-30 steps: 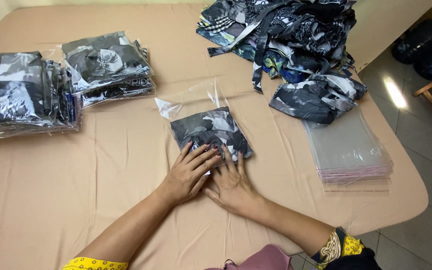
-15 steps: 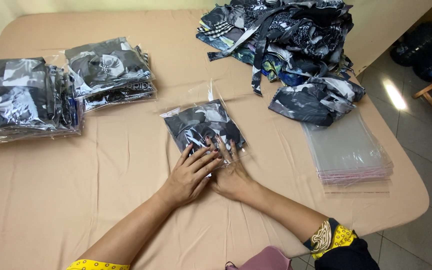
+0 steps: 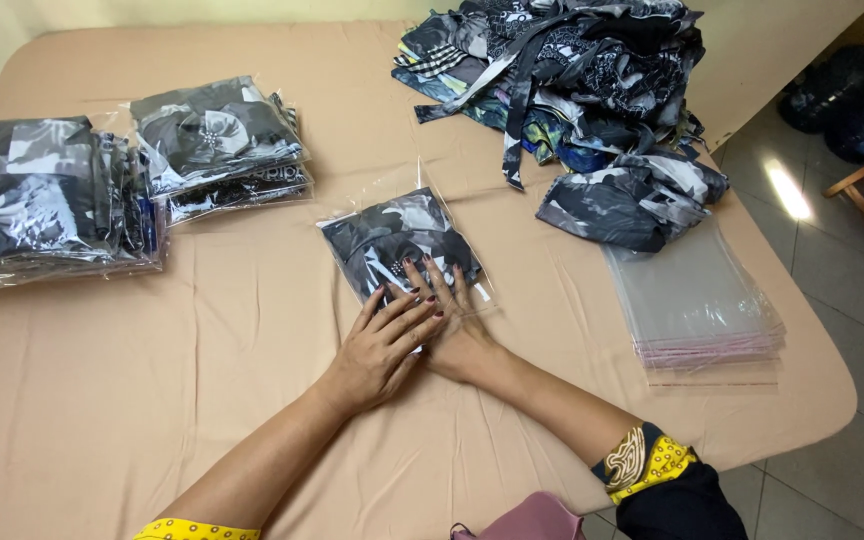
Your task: Folding a patterned garment and placing it into a clear plastic bag.
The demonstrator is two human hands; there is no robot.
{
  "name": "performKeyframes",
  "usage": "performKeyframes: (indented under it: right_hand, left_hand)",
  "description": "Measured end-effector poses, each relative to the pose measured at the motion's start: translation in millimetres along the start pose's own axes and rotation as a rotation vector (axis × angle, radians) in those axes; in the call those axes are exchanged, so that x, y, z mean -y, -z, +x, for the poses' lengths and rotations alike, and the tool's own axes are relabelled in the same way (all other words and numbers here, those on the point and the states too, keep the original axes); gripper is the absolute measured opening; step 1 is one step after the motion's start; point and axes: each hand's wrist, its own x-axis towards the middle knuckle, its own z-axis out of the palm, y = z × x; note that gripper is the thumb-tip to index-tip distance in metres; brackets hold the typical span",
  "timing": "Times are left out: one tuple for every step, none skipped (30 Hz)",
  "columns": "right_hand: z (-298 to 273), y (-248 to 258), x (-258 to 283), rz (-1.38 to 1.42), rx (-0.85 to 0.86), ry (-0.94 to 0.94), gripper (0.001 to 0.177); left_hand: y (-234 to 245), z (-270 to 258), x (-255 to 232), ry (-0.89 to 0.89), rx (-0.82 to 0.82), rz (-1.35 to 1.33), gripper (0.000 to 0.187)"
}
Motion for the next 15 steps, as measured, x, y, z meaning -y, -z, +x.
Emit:
performKeyframes:
  right_hand:
    - [-1,4,1,-0.001,-0.002,0.001,0.077]
    - [-2,9,2,0.007,-0.006,0.0,0.077]
    - [-2,13,3,0.017,-0.011,0.0,0.076]
    - [-4,17,3,0.017,-0.014,0.001,0.076]
    - [-6,21,3,0.001,-0.024,-0.015,0.075]
    - [-8,24,3,-0.015,-0.033,-0.03,0.074]
    - [-12,24,1,-0.016,-0.033,-0.032,0.074]
    - [-16,23,-2,0.061,-0.013,-0.08,0.071]
    - [-21,23,-3,0.139,0.01,-0.128,0.07]
    - [-25,20,-3,0.14,0.012,-0.129,0.07]
    - [-29,18,-4,0.098,0.041,-0.157,0.076]
    - [-33,16,-4,0.057,0.069,-0.186,0.085]
    - [-37,21,-1,0.057,0.069,-0.184,0.085]
    - [-40,26,2,0.104,0.119,-0.204,0.084]
    - [-44,31,6,0.153,0.168,-0.224,0.083]
  left_hand:
    - [0,0,0,-0.001,-0.001,0.002,0.046]
    - [-1,0,0,0.001,-0.003,0.012,0.046]
    - [0,-1,1,0.003,-0.003,0.022,0.046]
    - [-1,-2,-1,0.002,-0.003,0.025,0.046]
    - [-1,-2,-2,0.033,0.0,0.08,0.05]
    - [-2,-2,-3,0.064,0.002,0.134,0.057]
    - [-1,-1,-3,0.063,0.002,0.133,0.057]
    - [0,1,-3,0.085,-0.005,0.139,0.057]
    - [0,1,-4,0.109,-0.01,0.144,0.057]
    - [1,1,-5,0.11,-0.01,0.142,0.057]
    - [3,1,-4,0.111,-0.006,0.13,0.061]
    - [4,1,-4,0.113,-0.002,0.119,0.065]
    - [1,-1,-2,0.115,-0.003,0.12,0.065]
    - [-2,-3,1,0.124,-0.007,0.122,0.063]
    - [-4,-5,3,0.134,-0.01,0.123,0.061]
